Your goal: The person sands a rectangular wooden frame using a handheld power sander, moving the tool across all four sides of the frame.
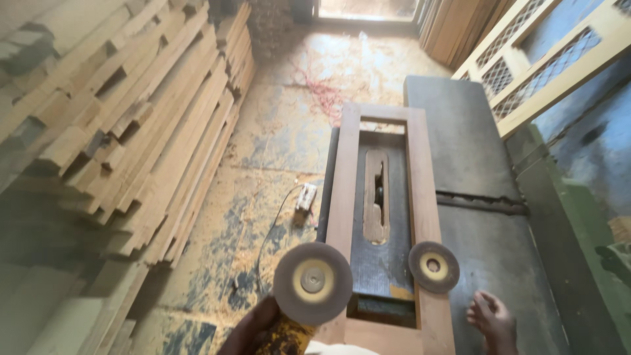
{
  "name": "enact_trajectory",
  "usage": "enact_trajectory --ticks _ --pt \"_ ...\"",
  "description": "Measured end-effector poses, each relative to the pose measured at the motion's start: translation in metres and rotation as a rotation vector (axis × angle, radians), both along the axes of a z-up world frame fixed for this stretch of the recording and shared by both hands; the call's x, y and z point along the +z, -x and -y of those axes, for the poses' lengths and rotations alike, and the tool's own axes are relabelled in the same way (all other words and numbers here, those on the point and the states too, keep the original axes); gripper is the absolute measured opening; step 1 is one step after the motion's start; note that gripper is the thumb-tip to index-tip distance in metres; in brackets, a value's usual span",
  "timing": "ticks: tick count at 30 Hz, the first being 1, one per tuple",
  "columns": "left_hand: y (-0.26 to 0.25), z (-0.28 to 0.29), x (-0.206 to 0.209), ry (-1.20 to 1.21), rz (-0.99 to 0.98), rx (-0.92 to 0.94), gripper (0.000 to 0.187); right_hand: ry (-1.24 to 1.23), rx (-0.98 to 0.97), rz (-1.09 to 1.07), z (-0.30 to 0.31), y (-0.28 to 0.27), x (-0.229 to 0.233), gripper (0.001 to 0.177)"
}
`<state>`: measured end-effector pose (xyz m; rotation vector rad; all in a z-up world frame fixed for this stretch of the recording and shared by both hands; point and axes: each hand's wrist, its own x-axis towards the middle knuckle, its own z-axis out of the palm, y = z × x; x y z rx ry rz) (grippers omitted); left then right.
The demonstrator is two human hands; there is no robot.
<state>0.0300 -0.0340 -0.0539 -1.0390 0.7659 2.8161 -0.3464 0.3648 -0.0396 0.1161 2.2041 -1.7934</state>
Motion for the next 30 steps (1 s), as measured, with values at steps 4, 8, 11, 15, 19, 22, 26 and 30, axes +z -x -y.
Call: enact_trajectory --ticks 4,8,11,15,19,22,26,30 --pt "0.022 0.007 0.013 -0.067 -0.178 -0.13 0.043 -0.126 -0.054 0.035 -0.024 -0.01 0.007 0.055" --pt "0.037 0.015 -0.003 0.06 -0.249 -0.176 0.051 -0.194 -0.102 -0.02 -0.029 -0.019 0.011 0.053" --pt "0.042 0.016 -0.007 0.098 -0.284 -0.223 0.053 -0.248 -0.102 -0.018 -0.035 -0.017 0.02 0.05" --pt "0.037 0.005 -0.006 0.044 -0.203 -0.24 0.053 -0.142 -0.071 -0.003 -0.048 -0.005 0.036 0.045" --pt "0.038 -0.004 -0.017 0.277 -0.16 -0.332 0.058 -0.186 0.0 -0.227 -0.054 0.014 0.055 0.041" --pt "0.031 -0.016 -0.005 0.241 -0.07 -0.342 0.055 -0.08 0.074 -0.312 -0.053 0.026 0.074 0.04" --pt "0.021 -0.022 0.023 -0.143 -0.099 -0.219 0.054 -0.014 0.147 -0.348 -0.05 0.015 0.109 0.041" --pt "0.024 -0.018 0.017 -0.046 -0.156 -0.247 0.056 0.014 0.179 -0.38 -0.042 0.0 0.136 0.045"
